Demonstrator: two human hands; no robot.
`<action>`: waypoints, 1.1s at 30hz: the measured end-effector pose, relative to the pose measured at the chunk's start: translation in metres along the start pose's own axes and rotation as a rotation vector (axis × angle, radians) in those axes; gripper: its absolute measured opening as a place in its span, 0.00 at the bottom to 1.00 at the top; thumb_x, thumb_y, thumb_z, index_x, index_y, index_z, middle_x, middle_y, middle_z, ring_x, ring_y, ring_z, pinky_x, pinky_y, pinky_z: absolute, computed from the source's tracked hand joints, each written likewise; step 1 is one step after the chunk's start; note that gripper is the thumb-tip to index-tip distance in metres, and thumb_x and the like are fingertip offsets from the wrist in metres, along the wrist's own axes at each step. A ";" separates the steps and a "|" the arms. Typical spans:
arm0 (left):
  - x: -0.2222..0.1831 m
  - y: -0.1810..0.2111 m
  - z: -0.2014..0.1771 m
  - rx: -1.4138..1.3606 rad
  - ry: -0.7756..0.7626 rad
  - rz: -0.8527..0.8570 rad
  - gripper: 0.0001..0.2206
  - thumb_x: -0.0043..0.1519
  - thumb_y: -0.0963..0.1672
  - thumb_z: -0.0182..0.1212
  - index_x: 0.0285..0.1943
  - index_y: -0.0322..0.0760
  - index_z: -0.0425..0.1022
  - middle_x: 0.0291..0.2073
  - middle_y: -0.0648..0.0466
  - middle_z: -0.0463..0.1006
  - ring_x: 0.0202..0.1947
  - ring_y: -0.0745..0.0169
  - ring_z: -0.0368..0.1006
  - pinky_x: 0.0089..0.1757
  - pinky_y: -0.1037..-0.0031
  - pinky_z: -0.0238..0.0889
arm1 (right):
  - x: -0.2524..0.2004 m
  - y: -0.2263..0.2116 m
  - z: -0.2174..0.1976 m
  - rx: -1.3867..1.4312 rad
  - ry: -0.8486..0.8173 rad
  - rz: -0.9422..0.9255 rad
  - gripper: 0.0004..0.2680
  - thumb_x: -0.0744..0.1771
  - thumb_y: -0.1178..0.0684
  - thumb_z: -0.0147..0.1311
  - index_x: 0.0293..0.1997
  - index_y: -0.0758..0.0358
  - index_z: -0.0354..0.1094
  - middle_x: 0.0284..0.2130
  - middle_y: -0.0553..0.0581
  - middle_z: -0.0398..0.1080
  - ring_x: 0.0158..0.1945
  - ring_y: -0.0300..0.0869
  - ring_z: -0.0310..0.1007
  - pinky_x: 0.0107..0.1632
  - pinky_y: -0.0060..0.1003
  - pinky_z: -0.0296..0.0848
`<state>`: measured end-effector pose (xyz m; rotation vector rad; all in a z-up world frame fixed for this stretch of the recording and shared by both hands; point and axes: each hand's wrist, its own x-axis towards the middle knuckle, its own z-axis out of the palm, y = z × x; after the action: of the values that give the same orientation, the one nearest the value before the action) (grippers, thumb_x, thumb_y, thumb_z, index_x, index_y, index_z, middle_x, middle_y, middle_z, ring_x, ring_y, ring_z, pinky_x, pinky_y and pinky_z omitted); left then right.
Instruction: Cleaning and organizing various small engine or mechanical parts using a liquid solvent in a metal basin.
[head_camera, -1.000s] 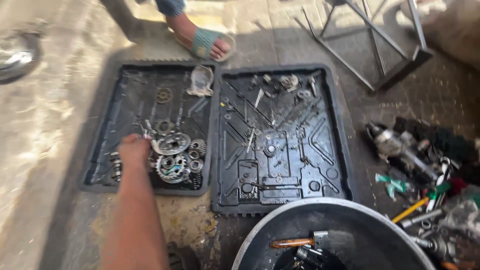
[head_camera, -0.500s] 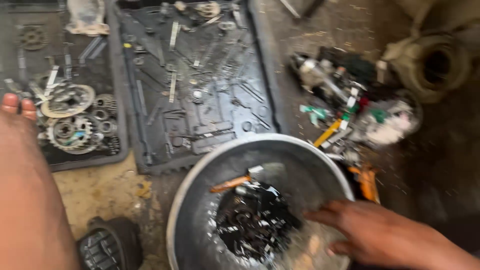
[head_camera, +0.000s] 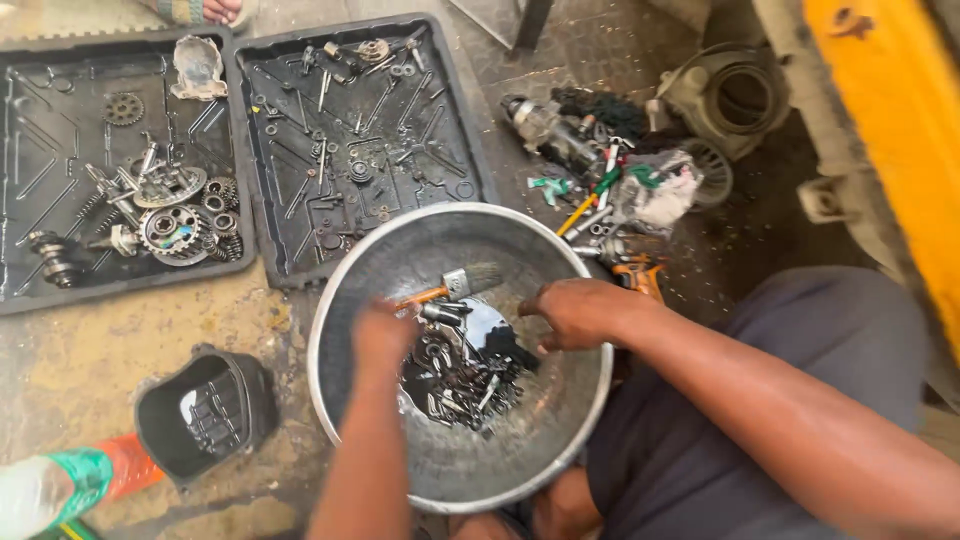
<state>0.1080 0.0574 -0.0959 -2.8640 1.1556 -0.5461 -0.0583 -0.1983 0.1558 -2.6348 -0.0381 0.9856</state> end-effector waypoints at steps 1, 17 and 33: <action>-0.007 0.029 -0.040 -0.351 -0.337 -0.456 0.23 0.63 0.54 0.64 0.54 0.33 0.65 0.43 0.37 0.75 0.45 0.35 0.72 0.45 0.50 0.66 | -0.001 0.005 0.009 0.002 0.004 -0.007 0.25 0.62 0.45 0.64 0.66 0.53 0.63 0.57 0.62 0.69 0.61 0.56 0.68 0.61 0.49 0.67; -0.053 0.058 -0.085 -1.074 -0.357 -1.345 0.40 0.44 0.44 0.69 0.70 0.44 0.57 0.54 0.37 0.76 0.54 0.36 0.73 0.58 0.54 0.63 | 0.092 0.003 0.103 0.194 -0.004 0.053 0.15 0.62 0.48 0.61 0.54 0.49 0.75 0.45 0.61 0.77 0.49 0.54 0.78 0.52 0.49 0.75; -0.031 0.056 -0.164 -2.312 -0.246 -1.668 0.31 0.64 0.61 0.34 0.55 0.41 0.74 0.39 0.44 0.81 0.36 0.42 0.79 0.33 0.46 0.73 | 0.156 0.023 0.175 0.102 0.183 0.048 0.08 0.66 0.59 0.50 0.47 0.62 0.75 0.50 0.70 0.70 0.50 0.60 0.75 0.53 0.52 0.74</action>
<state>-0.0024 0.0575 0.0411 0.7666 0.7218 -0.7437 -0.0543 -0.1470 -0.0743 -2.6304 0.1160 0.7362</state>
